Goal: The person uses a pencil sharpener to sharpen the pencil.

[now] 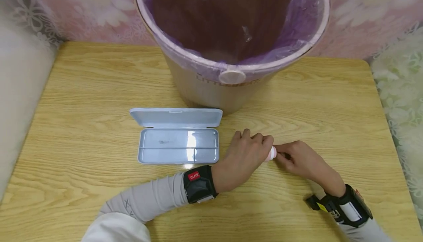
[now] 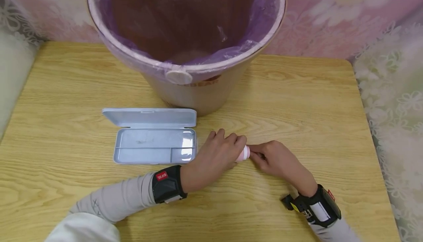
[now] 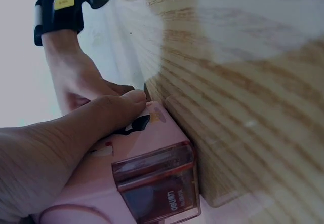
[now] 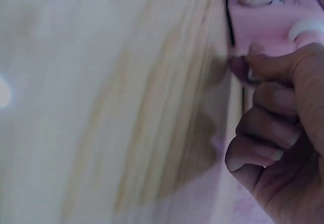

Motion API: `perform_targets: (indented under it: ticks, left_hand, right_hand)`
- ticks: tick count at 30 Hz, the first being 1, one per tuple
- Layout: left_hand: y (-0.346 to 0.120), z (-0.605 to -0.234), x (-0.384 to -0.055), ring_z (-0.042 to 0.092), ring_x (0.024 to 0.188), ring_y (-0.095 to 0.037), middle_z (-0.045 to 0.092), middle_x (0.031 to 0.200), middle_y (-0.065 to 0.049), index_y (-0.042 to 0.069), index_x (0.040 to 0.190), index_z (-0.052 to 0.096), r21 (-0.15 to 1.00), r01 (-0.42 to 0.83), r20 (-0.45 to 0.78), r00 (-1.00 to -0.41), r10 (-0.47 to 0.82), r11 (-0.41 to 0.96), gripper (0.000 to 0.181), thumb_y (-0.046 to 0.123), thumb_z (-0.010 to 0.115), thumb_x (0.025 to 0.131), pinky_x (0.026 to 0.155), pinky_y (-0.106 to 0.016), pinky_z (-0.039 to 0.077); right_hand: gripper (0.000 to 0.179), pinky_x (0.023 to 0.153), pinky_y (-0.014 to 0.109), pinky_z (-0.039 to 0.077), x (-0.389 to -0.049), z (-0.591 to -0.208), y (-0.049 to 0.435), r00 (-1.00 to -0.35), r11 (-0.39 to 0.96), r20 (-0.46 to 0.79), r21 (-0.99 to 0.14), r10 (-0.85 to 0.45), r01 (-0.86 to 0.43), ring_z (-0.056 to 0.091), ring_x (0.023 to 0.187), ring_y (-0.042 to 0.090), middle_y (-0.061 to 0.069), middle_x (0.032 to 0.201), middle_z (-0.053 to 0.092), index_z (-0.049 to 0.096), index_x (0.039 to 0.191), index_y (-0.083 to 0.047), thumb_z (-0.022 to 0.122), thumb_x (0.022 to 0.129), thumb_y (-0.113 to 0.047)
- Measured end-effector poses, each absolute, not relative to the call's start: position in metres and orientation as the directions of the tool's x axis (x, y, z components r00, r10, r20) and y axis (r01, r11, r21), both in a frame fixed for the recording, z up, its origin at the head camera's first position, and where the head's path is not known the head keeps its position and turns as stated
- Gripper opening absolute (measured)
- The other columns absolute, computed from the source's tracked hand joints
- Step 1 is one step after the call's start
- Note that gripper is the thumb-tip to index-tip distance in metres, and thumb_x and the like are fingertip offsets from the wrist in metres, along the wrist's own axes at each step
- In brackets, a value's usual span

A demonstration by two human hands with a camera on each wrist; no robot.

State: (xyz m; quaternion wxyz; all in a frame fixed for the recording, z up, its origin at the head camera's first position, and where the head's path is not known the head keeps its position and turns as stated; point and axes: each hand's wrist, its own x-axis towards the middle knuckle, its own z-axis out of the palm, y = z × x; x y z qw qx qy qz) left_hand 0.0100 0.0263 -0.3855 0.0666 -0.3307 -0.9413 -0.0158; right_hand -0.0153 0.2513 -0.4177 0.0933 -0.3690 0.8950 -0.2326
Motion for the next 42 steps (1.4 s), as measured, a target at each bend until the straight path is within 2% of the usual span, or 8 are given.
perform_targets:
  ticks: [8, 15, 22, 26, 29, 33, 37, 42]
  left_hand:
    - [0.029, -0.389, 0.009, 0.055, 0.069, -0.011, 0.057, 0.076, 0.009, 0.021, 0.098, 0.055, -0.008, 0.609, 0.171, -0.781, 0.601, 0.793, 0.011, 0.020, 0.066, 0.099, 0.064, -0.023, 0.043]
    - [0.028, -0.388, 0.009, 0.059, 0.074, -0.013, 0.061, 0.082, 0.008, 0.018, 0.106, 0.056, -0.012, 0.622, 0.126, -0.776, 0.619, 0.783, 0.014, 0.013, 0.065, 0.097, 0.069, -0.025, 0.050]
    - [0.028, -0.389, 0.009, 0.057, 0.072, -0.011, 0.060, 0.080, 0.009, 0.019, 0.106, 0.057, -0.037, 0.625, 0.153, -0.768, 0.622, 0.780, 0.013, 0.014, 0.065, 0.098, 0.067, -0.024, 0.047]
    - [0.027, -0.387, 0.006, 0.056, 0.071, -0.010, 0.059, 0.079, 0.009, 0.018, 0.106, 0.056, -0.043, 0.633, 0.139, -0.762, 0.632, 0.773, 0.012, 0.015, 0.065, 0.099, 0.065, -0.023, 0.045]
    - [0.025, -0.386, 0.004, 0.055, 0.072, -0.011, 0.060, 0.082, 0.009, 0.018, 0.107, 0.055, -0.038, 0.643, 0.108, -0.758, 0.643, 0.765, 0.015, 0.018, 0.067, 0.098, 0.066, -0.023, 0.044]
    - [0.024, -0.386, 0.004, 0.056, 0.072, -0.011, 0.062, 0.083, 0.009, 0.019, 0.107, 0.056, -0.050, 0.653, 0.127, -0.746, 0.653, 0.756, 0.013, 0.018, 0.066, 0.099, 0.065, -0.022, 0.044]
    - [0.024, -0.386, 0.005, 0.057, 0.074, -0.011, 0.064, 0.086, 0.009, 0.020, 0.118, 0.059, -0.057, 0.655, 0.154, -0.740, 0.655, 0.754, 0.019, 0.016, 0.063, 0.100, 0.067, -0.023, 0.046]
    - [0.025, -0.387, 0.005, 0.059, 0.076, -0.012, 0.067, 0.090, 0.009, 0.018, 0.131, 0.057, -0.047, 0.666, 0.139, -0.734, 0.665, 0.745, 0.033, 0.016, 0.065, 0.099, 0.070, -0.025, 0.049]
  right_hand:
    - [0.018, 0.049, 0.007, 0.024, 0.009, -0.399, 0.249, -0.670, 0.570, -0.008, -0.531, -0.743, -0.626, 0.018, 0.055, -0.017, -0.025, 0.059, 0.027, 0.070, 0.083, -0.027, 0.077, 0.089, -0.011]
    - [0.026, 0.050, 0.003, 0.026, 0.018, -0.375, 0.256, -0.624, 0.492, 0.041, -0.577, -0.780, -0.652, 0.020, 0.057, -0.022, -0.028, 0.058, 0.038, 0.080, 0.106, -0.009, 0.079, 0.082, -0.001]
    - [0.031, 0.054, 0.003, 0.030, 0.003, -0.364, 0.266, -0.569, 0.387, 0.099, -0.638, -0.816, -0.666, 0.024, 0.059, -0.020, -0.022, 0.061, 0.041, 0.077, 0.113, -0.006, 0.075, 0.084, 0.005]
    - [0.018, 0.056, 0.004, 0.030, -0.013, -0.359, 0.268, -0.559, 0.363, 0.177, -0.597, -0.810, -0.715, 0.026, 0.060, -0.018, -0.024, 0.064, 0.045, 0.077, 0.111, -0.006, 0.069, 0.096, -0.009]
    - [0.026, 0.056, 0.005, 0.030, -0.024, -0.359, 0.268, -0.551, 0.349, 0.231, -0.569, -0.802, -0.745, 0.028, 0.059, -0.016, -0.023, 0.066, 0.049, 0.078, 0.108, -0.005, 0.062, 0.103, -0.025]
    - [0.032, 0.053, 0.006, 0.028, -0.039, -0.363, 0.267, -0.567, 0.335, 0.282, -0.578, -0.774, -0.744, 0.028, 0.054, -0.012, -0.016, 0.067, 0.060, 0.079, 0.107, -0.004, 0.059, 0.104, -0.029]
    - [0.019, 0.052, 0.007, 0.029, -0.054, -0.369, 0.267, -0.599, 0.387, 0.224, -0.584, -0.769, -0.714, 0.025, 0.053, -0.013, -0.016, 0.066, 0.059, 0.079, 0.109, -0.006, 0.068, 0.098, -0.017]
    - [0.022, 0.050, 0.011, 0.030, -0.067, -0.383, 0.264, -0.624, 0.466, 0.064, -0.608, -0.778, -0.643, 0.023, 0.054, -0.013, -0.020, 0.061, 0.047, 0.078, 0.112, -0.006, 0.072, 0.091, -0.003]
